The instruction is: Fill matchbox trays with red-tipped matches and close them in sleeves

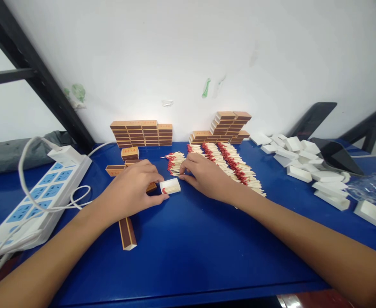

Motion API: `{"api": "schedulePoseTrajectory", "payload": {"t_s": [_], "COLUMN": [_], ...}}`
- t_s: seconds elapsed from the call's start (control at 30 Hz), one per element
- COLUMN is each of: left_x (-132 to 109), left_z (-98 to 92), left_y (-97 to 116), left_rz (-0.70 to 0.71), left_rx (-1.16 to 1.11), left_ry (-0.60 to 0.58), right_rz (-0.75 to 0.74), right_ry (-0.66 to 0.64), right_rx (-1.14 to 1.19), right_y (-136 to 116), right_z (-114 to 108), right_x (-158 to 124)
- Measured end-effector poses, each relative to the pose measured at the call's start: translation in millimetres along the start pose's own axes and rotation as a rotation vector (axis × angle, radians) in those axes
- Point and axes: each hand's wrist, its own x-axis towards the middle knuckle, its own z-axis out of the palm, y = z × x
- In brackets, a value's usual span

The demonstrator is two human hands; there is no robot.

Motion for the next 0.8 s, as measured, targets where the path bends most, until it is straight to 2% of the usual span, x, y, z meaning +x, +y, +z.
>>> {"api": "schedulePoseTrajectory", "payload": {"t_s": [0.23,0.37,0.5,0.67,0.8], "left_x": [0.7,0.6,0.5,0.0,0.5], "left_z": [0.2,-1.0,-1.2,1.7,1.5], "left_y": [0.1,0.8,1.2,0.9,1.9], "left_rz": [-0.006,-0.008,-0.016,0.008,0.012], "left_rx": [0.006,0.004,0.013,0.007,0.000], "left_ry": [-0.011,-0.014,-0.004,0.005,0.004], "right_rz": [0.002,0.018,-0.030,-0.096,-0.074], "right_ry": [-0.045,-0.051,-0.012,-0.065,-0.014], "right_rx": [-0.023,-0.030,-0.027,-0.143,-0.010], "right_y": [-0.3,-3.1,-16.2,-38.2,-33.1], "right_z": [0.6,-10.1,-17.9,-8.5,-7.6], "right_x": [1.7,0.5,-1.8,-2.8,-1.7]}}
